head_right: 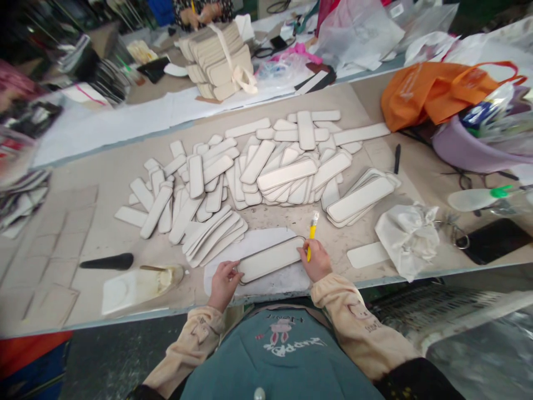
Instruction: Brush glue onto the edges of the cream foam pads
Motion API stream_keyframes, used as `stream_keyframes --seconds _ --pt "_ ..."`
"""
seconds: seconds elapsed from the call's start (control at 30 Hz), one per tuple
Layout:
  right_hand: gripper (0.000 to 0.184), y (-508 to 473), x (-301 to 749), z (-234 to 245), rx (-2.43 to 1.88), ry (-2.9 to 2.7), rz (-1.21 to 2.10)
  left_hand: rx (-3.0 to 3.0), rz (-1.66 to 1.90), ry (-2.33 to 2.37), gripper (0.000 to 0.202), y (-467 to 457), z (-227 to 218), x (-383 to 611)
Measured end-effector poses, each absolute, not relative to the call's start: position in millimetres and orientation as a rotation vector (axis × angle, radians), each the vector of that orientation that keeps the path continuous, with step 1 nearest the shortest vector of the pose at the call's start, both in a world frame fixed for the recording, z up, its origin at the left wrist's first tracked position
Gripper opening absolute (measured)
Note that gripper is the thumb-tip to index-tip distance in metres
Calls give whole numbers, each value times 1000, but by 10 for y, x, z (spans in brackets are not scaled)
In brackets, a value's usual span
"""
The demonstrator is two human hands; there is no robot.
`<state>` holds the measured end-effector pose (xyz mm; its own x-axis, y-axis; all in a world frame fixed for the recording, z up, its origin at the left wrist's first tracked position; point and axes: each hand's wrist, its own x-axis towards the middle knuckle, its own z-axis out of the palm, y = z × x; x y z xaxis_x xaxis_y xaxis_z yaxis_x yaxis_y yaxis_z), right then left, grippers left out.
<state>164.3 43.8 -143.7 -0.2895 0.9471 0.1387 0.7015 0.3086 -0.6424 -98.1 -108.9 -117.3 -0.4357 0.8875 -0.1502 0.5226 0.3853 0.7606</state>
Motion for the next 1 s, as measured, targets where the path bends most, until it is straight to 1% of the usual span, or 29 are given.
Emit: stream_keyframes --seconds 0.13,0.3,0.4,0.6,0.77,1.0 --pt "15 441 1638 -1449 -1476 -2049 630 1252 858 2117 30 -1112 -1216 -991" --pt "22 474 1670 -1483 -1537 -1990 572 1263 824 2124 31 -1091 -1225 -1011" --pt "25 499 1701 -1500 -1517 -1947 597 1260 810 2127 31 -1075 -1217 -1013" --pt "18 520 1707 -1468 -1491 -1961 711 1217 795 2136 29 -1058 -1213 -995" --pt "17 542 1707 -1454 -1463 -1974 697 1252 806 2173 24 -1049 -1157 -933" --pt "16 537 1719 -1471 -1440 -2007 686 1284 723 2287 19 -1035 -1102 -864"
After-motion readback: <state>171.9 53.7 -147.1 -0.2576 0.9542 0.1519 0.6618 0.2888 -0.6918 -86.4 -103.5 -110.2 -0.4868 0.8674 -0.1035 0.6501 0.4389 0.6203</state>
